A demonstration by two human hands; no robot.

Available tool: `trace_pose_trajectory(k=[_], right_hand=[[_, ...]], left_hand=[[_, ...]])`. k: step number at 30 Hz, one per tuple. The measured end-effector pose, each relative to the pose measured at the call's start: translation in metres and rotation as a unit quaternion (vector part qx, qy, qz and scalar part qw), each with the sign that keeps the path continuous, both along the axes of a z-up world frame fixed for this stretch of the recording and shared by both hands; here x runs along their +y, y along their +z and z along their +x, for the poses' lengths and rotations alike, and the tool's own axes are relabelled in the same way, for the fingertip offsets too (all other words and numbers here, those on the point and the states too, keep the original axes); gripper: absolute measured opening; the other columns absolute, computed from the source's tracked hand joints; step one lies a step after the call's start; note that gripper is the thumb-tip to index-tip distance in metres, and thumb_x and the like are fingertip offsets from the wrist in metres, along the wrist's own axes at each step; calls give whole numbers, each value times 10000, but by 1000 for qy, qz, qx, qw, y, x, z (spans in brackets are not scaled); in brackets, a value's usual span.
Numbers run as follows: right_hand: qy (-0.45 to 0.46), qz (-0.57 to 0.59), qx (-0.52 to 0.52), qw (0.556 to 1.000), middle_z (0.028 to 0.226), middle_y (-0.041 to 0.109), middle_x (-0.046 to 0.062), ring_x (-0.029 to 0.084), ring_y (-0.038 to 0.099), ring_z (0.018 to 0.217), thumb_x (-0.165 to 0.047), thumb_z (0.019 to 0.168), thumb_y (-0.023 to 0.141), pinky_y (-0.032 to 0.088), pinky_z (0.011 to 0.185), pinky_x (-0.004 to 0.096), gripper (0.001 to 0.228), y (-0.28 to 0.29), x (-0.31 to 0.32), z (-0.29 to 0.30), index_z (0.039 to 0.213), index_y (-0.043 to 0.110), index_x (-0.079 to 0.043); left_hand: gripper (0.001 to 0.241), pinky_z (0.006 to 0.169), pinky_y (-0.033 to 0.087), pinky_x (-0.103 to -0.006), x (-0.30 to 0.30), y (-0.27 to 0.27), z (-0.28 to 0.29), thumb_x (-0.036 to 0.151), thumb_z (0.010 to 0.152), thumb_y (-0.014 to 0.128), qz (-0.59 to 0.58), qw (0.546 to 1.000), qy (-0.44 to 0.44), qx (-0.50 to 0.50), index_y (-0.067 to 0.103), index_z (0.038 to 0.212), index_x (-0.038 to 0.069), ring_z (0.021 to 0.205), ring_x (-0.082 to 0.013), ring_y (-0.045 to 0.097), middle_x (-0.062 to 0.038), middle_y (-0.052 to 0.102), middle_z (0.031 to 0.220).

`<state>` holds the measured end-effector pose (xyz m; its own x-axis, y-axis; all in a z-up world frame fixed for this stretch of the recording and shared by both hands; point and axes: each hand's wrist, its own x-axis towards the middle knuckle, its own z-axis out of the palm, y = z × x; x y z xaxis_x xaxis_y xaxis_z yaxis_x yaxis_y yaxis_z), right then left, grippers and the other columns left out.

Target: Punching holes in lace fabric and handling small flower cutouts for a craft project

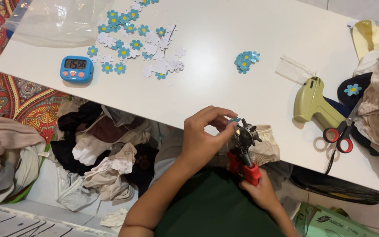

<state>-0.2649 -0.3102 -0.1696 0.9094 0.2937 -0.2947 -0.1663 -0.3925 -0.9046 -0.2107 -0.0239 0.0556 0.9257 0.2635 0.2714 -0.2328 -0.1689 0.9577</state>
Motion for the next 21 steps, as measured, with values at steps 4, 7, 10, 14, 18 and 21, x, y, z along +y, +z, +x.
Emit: trace_pose_trajectory(k=[4,7,10,14,18,21], right_hand=[[16,3,1,1000,703,552,-1,123,474,669,-78,707,751,392,629,300,184,18,11,5,787,588,-107],[45,52,-24,997,1107,824,89,169,726,1005,-8,702,649,518,941,301,389,18,16,5,1076,749,-39],[-23,-21,7,999,940,672,56,155,614,881,-73,755,774,469,853,323,315,-29,-5,-3,1043,647,-92],[-9,-4,14,1000,793,598,22,133,532,727,-58,773,765,441,698,309,217,-33,-6,-2,909,604,-107],[62,104,-5,993,1116,821,101,219,760,1051,-14,758,629,532,1000,348,376,47,36,12,1097,790,-37],[-5,24,-16,1000,776,606,14,122,532,730,-63,763,776,446,688,311,212,-41,-4,0,878,605,-112]], left_hand=[[121,697,573,-217,-1,-1,1,56,869,749,-1,1000,-3,-1,759,956,139,675,-77,647,11,684,771],[140,706,574,-208,-2,-3,2,44,863,754,-7,1000,1,4,760,952,152,670,-68,652,17,682,774],[140,702,560,-213,-1,-4,2,48,866,758,4,1000,1,-8,757,957,155,670,-71,638,20,672,773],[142,699,563,-221,0,-2,1,38,867,749,4,1000,-7,-11,755,957,148,677,-77,636,17,667,771],[146,696,562,-218,-1,-2,1,38,866,754,10,1000,-8,-8,757,953,154,675,-76,638,17,670,774],[146,695,559,-218,-1,-2,1,35,863,756,16,1000,0,-9,761,949,153,663,-73,638,19,667,767]])
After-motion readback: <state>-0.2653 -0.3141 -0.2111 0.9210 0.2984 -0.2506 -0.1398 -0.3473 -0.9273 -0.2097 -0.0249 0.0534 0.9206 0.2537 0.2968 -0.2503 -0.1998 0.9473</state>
